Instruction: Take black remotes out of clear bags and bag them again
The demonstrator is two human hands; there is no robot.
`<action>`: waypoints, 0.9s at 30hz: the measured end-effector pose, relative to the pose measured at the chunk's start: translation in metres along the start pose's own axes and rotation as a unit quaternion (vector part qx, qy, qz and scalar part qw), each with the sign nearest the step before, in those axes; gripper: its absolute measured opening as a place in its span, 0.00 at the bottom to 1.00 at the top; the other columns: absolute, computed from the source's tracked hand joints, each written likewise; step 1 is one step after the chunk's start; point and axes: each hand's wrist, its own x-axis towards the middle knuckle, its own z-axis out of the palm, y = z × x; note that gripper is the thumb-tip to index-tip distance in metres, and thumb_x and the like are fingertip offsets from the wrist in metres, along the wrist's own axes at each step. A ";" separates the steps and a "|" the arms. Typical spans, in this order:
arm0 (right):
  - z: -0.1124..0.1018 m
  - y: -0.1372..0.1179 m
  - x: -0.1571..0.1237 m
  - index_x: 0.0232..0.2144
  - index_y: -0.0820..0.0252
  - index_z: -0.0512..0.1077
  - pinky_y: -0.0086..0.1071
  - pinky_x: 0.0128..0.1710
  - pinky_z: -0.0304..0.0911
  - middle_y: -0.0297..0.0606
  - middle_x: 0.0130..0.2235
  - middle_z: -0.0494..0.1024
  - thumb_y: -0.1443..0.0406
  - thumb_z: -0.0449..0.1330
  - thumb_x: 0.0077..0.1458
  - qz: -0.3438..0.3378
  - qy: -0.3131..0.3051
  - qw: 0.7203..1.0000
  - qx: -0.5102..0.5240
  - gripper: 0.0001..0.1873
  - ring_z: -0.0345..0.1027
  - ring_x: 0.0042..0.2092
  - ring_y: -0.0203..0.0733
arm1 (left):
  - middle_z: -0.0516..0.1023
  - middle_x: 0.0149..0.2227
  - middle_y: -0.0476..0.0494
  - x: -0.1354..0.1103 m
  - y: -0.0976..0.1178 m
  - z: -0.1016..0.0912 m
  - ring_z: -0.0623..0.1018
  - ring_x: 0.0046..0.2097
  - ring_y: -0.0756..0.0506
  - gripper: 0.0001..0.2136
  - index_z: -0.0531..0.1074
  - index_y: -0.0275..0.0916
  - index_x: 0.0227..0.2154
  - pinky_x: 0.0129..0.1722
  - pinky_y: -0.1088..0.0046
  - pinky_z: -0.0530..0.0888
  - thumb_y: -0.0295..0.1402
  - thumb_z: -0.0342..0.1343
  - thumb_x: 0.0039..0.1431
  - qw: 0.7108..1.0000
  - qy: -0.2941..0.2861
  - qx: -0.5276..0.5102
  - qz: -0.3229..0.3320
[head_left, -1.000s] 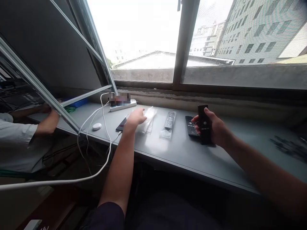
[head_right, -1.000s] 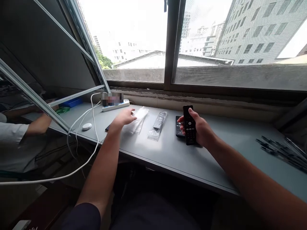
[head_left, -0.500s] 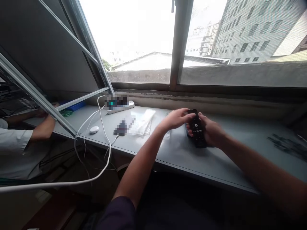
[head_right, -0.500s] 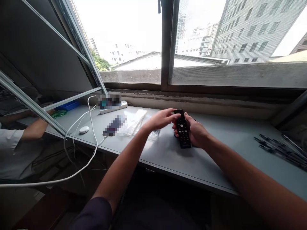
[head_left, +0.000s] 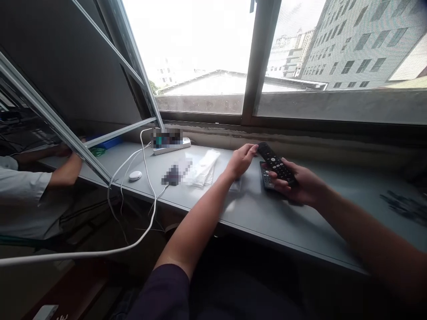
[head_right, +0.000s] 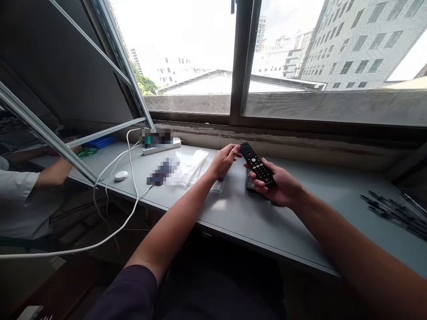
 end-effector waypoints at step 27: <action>0.008 -0.010 -0.006 0.59 0.54 0.79 0.30 0.23 0.75 0.41 0.37 0.76 0.57 0.50 0.81 -0.002 0.018 0.991 0.133 0.19 0.67 0.29 0.41 | 0.87 0.57 0.36 -0.001 -0.033 -0.013 0.83 0.60 0.38 0.16 0.83 0.40 0.53 0.66 0.63 0.75 0.41 0.53 0.80 0.956 -0.033 0.290 -0.010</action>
